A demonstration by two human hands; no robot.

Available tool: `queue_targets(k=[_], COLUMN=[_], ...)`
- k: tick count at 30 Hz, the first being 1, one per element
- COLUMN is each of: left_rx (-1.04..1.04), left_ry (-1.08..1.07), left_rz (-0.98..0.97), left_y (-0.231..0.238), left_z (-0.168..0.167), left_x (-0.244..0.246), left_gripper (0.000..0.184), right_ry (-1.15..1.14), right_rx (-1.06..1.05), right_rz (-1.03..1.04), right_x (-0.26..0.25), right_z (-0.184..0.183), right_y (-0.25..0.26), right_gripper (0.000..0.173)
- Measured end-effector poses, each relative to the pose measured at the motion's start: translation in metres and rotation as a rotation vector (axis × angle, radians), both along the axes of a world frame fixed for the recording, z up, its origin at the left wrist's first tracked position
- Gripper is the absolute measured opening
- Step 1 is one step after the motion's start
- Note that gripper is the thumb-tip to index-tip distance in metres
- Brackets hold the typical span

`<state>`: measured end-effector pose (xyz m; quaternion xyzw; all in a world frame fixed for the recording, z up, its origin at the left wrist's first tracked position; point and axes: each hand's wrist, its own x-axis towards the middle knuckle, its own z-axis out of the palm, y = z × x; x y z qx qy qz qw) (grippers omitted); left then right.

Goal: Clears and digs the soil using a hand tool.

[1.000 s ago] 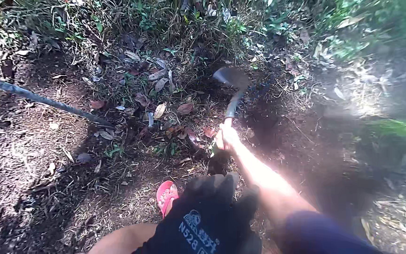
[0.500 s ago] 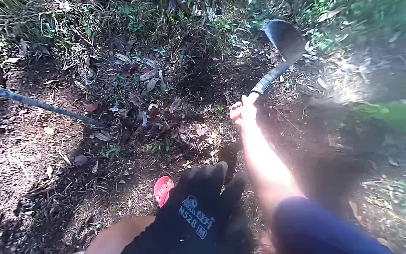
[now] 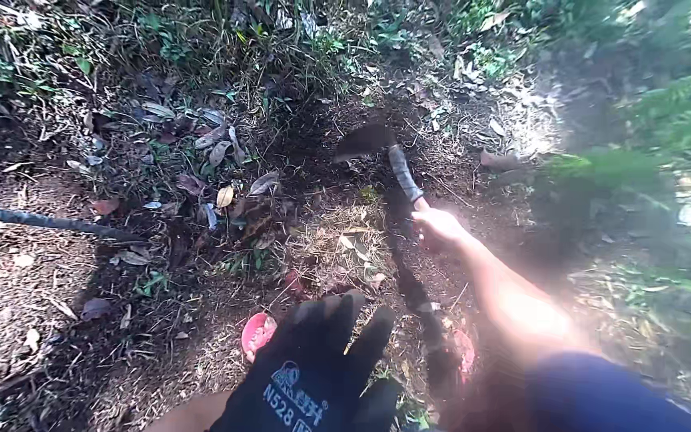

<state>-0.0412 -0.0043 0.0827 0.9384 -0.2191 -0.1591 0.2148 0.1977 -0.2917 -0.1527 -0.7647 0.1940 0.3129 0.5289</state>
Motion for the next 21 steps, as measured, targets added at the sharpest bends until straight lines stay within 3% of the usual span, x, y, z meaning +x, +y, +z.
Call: queue_targets(k=[2, 4, 6, 8, 11, 14, 18, 20, 21], left_rx=[0.016, 0.054, 0.069, 0.060, 0.072, 0.069, 0.098, 0.134, 0.155], left_ry=[0.028, 0.043, 0.108, 0.097, 0.135, 0.043, 0.103, 0.091, 0.097], left_rz=[0.023, 0.062, 0.065, 0.079, 0.069, 0.033, 0.047, 0.071, 0.076], left_y=[0.000, 0.001, 0.000, 0.003, 0.003, 0.008, 0.010, 0.009, 0.007], left_z=[0.000, -0.006, -0.005, -0.008, -0.012, -0.040, -0.064, -0.069, -0.068], left_x=[0.001, 0.001, 0.003, 0.008, 0.011, 0.013, 0.025, 0.030, 0.033], left_gripper=[0.061, 0.062, 0.062, 0.062, 0.064, 0.062, 0.063, 0.062, 0.061], right_ry=[-0.043, 0.016, 0.169, 0.251, 0.220, -0.069, -0.384, -0.326, -0.225], right_rx=[0.205, 0.246, 0.110, 0.012, -0.162, -0.046, 0.516, 0.518, 0.427], right_rz=[-0.298, -0.366, -0.060, 0.192, 0.247, -0.201, -0.946, -1.102, -1.005], right_x=[0.026, 0.017, -0.046, -0.088, -0.084, -0.038, 0.040, 0.042, 0.015], right_z=[-0.030, -0.057, -0.083, -0.079, -0.041, -0.027, -0.035, -0.046, -0.062], right_y=[0.038, 0.065, 0.045, 0.004, -0.056, -0.058, 0.002, 0.038, 0.052], right_gripper=[0.035, 0.034, 0.039, 0.036, 0.040, 0.032, 0.025, 0.037, 0.046])
